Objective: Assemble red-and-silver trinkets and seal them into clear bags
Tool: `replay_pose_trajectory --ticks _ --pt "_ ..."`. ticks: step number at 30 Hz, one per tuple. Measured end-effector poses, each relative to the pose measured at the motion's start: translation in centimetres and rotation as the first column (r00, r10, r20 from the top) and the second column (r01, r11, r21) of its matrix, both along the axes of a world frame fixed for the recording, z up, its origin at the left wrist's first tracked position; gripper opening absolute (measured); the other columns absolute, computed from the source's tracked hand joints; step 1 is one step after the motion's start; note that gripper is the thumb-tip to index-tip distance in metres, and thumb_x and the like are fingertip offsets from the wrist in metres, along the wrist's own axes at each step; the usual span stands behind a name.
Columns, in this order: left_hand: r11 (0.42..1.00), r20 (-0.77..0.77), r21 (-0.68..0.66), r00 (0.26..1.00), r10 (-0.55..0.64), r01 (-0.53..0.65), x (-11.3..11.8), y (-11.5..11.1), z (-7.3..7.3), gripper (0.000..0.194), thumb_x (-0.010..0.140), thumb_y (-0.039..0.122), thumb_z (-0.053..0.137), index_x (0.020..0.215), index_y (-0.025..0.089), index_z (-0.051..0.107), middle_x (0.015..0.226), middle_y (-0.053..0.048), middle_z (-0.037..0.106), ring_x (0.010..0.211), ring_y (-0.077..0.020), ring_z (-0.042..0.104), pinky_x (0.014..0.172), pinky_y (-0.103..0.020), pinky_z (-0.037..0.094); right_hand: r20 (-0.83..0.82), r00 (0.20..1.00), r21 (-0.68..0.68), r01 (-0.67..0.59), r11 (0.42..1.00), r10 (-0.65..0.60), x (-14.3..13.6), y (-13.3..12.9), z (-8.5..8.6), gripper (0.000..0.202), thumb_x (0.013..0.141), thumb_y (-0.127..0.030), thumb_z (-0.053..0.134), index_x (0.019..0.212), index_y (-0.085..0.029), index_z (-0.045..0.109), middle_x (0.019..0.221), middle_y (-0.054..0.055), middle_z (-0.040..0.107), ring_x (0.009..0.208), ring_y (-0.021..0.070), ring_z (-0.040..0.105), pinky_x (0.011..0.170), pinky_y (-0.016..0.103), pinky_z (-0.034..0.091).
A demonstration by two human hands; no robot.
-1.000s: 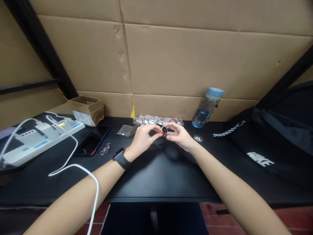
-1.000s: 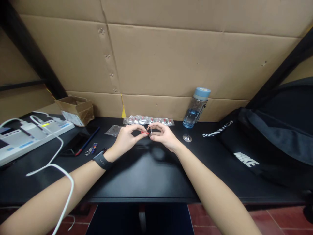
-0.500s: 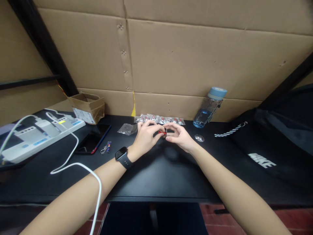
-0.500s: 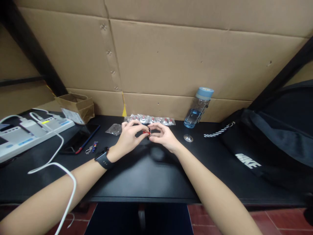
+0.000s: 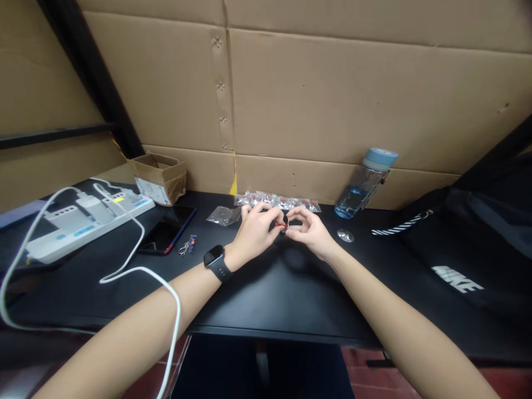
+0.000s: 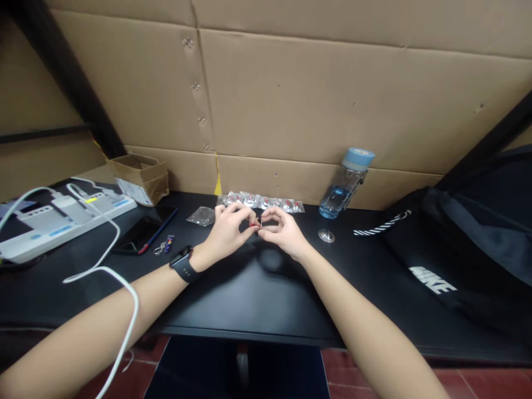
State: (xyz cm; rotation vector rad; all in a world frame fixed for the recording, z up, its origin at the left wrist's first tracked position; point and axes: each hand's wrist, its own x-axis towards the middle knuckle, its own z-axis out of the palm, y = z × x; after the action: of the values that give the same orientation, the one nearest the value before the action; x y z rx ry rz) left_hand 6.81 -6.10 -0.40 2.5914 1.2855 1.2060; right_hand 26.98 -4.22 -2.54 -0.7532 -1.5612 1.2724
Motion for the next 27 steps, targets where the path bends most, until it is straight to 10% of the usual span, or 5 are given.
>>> replay_pose_trajectory --ticks 20,27 --pt "0.993 0.16 -0.093 0.984 0.08 -0.066 0.0 0.4 -0.3 0.008 0.087 0.024 0.073 0.088 0.023 0.065 0.099 0.002 0.073 0.104 -0.021 0.059 0.092 -0.038 0.029 0.085 0.993 -0.094 0.095 0.991 -0.088 -0.7 -0.6 0.8 0.031 0.079 -0.046 0.079 0.089 -0.017 0.072 0.089 0.007 0.075 0.083 0.0217 0.074 0.077 0.033 0.057" --pt "0.997 0.159 -0.082 0.987 0.027 -0.014 0.0 0.5 -0.7 0.005 0.088 0.021 0.067 0.09 0.023 0.063 0.101 0.001 0.072 0.105 -0.0209 0.06 0.094 -0.038 0.032 0.315 0.936 0.14 0.115 0.983 -0.155 -0.2 -0.4 1.2 0.026 0.089 -0.044 0.068 0.084 -0.018 0.071 0.124 0.011 0.067 0.11 0.0258 0.066 0.086 0.038 0.055"
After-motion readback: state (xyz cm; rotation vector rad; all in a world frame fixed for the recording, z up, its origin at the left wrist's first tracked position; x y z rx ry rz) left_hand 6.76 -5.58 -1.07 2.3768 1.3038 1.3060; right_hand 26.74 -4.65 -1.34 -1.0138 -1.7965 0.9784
